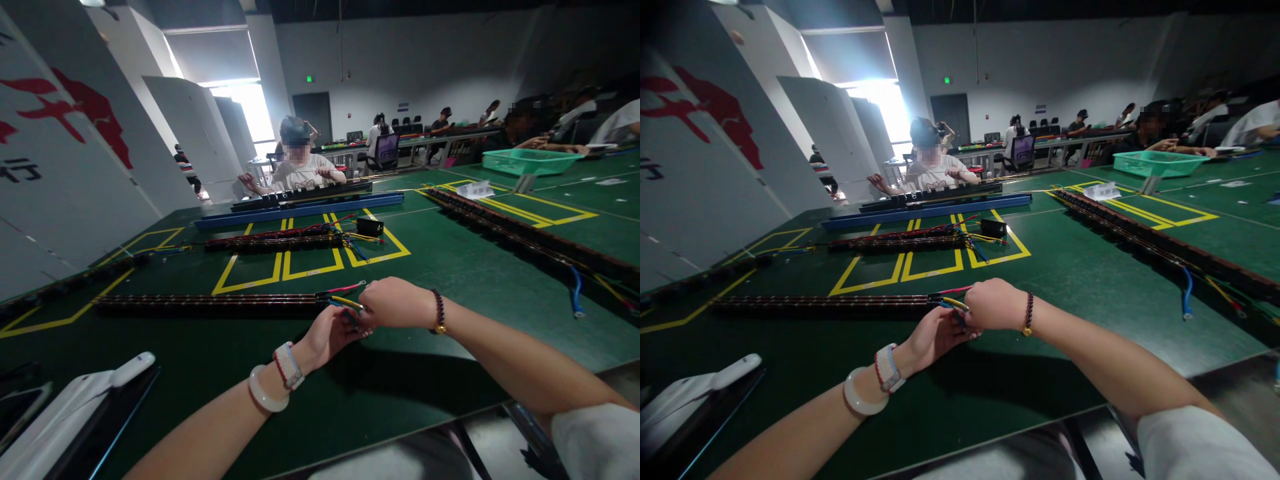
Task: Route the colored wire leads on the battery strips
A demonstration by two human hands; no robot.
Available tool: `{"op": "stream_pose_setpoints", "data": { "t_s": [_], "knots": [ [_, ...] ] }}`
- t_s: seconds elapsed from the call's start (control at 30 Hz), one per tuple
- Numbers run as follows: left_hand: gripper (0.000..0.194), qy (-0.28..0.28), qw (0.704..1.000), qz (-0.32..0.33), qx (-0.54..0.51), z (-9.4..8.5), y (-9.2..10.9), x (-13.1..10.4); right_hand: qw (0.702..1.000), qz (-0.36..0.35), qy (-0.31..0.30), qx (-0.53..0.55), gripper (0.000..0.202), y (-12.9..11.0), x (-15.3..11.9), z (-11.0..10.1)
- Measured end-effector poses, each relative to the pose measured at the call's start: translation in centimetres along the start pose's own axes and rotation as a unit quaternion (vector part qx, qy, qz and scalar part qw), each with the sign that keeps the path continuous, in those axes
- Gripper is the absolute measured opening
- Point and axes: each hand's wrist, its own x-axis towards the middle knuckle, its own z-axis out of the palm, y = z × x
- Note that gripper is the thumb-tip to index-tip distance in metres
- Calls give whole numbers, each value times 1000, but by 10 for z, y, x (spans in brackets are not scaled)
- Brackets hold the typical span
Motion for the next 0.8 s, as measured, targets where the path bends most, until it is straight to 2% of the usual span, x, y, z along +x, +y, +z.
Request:
{"op": "stream_pose_setpoints", "data": {
  "t_s": [0.1,0.33,0.4,0.5,0.6,0.67,0.73,0.8],
  "knots": [
    [25,2,999,11,36,2,-1,-1,999,11,30,11,32,4,2,-3],
    [26,-24,997,41,63,-2,-6,0,984,66,166,17,33,-8,20,-6],
    [25,-31,997,40,63,-2,-6,3,978,63,200,-3,29,-14,32,-8],
    [20,-12,996,21,84,0,-5,5,971,24,232,-46,25,-26,58,-14],
    [16,-14,995,5,94,2,-3,5,967,-39,234,-91,23,-45,85,-19],
    [22,-31,995,7,89,2,-2,4,967,-72,215,-119,25,-60,100,-21],
    [30,-44,995,7,89,0,-2,3,967,-93,188,-142,26,-71,109,-23],
    [29,-53,995,7,85,-3,-3,2,968,-105,171,-149,26,-75,111,-26]
  ]
}}
